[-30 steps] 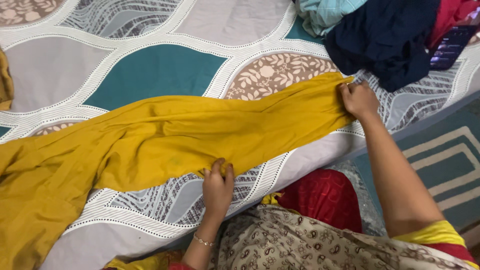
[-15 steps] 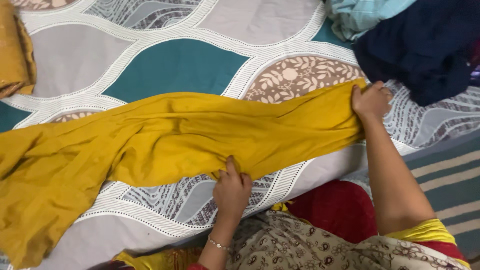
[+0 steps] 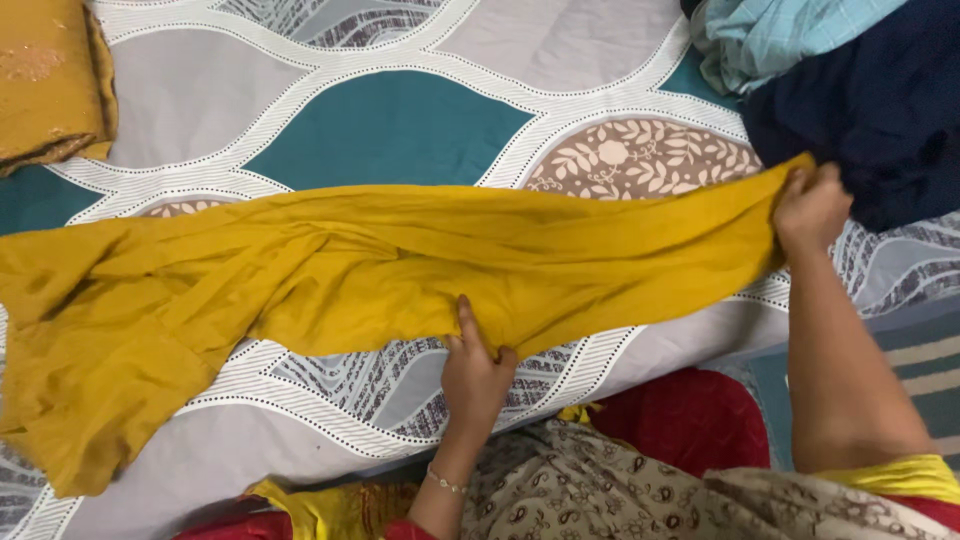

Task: The person folds multiple pieces of clothing on a bed, including a yellow garment and a dark blue buttoned shirt, smoothing out the fabric by hand and making multiple folds to stack them.

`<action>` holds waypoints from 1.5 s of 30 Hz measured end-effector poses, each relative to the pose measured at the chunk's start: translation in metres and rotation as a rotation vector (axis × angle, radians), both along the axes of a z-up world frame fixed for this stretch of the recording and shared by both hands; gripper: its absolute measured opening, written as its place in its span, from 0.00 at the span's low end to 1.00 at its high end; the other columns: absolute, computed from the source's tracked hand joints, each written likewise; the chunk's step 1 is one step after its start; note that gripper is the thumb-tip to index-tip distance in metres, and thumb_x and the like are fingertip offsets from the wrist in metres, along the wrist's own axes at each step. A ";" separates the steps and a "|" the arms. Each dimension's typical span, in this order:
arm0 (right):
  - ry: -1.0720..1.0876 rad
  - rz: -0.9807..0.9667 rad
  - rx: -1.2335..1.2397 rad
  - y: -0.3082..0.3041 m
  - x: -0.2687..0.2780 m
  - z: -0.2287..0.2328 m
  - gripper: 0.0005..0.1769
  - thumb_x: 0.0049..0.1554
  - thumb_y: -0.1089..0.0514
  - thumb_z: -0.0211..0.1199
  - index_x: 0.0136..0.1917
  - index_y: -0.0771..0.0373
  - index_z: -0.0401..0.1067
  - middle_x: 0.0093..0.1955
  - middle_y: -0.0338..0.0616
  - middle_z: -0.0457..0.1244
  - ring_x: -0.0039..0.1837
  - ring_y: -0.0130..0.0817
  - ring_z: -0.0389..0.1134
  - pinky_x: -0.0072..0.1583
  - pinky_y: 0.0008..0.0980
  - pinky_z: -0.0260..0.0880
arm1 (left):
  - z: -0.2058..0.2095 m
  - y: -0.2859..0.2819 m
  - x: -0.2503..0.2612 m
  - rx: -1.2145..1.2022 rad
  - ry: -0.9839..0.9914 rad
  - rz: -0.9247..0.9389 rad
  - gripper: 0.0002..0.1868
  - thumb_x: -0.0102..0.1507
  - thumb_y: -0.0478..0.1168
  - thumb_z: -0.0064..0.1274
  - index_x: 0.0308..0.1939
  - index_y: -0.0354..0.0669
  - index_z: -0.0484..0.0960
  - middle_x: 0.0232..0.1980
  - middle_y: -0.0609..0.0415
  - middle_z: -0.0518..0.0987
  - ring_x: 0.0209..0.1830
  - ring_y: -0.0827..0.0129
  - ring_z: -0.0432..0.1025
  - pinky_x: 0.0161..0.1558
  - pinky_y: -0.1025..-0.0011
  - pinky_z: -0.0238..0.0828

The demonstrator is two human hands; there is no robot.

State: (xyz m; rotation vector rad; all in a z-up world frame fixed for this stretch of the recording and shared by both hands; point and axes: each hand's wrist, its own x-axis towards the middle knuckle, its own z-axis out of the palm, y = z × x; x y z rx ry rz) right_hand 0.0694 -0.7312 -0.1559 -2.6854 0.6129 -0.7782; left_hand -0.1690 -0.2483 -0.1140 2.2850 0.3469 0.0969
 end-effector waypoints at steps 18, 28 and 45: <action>0.142 -0.063 -0.282 0.021 -0.022 -0.025 0.19 0.70 0.45 0.60 0.54 0.65 0.70 0.38 0.66 0.67 0.41 0.66 0.70 0.42 0.59 0.68 | 0.017 0.077 0.158 0.369 -0.363 -0.575 0.09 0.57 0.43 0.63 0.36 0.43 0.84 0.42 0.47 0.81 0.47 0.49 0.74 0.49 0.54 0.72; 0.118 -0.089 -0.364 0.020 -0.019 -0.032 0.18 0.71 0.46 0.61 0.52 0.64 0.70 0.36 0.62 0.68 0.38 0.62 0.71 0.41 0.56 0.69 | 0.018 0.092 0.126 0.228 -0.246 -0.640 0.19 0.56 0.50 0.65 0.46 0.47 0.84 0.52 0.54 0.80 0.55 0.54 0.72 0.53 0.53 0.68; 0.143 -0.089 -0.319 0.028 -0.022 -0.024 0.18 0.71 0.46 0.59 0.52 0.65 0.69 0.35 0.63 0.68 0.37 0.62 0.71 0.41 0.57 0.69 | 0.029 0.098 0.179 0.210 -0.313 -0.377 0.07 0.64 0.41 0.51 0.39 0.48 0.85 0.41 0.50 0.84 0.41 0.49 0.78 0.40 0.53 0.74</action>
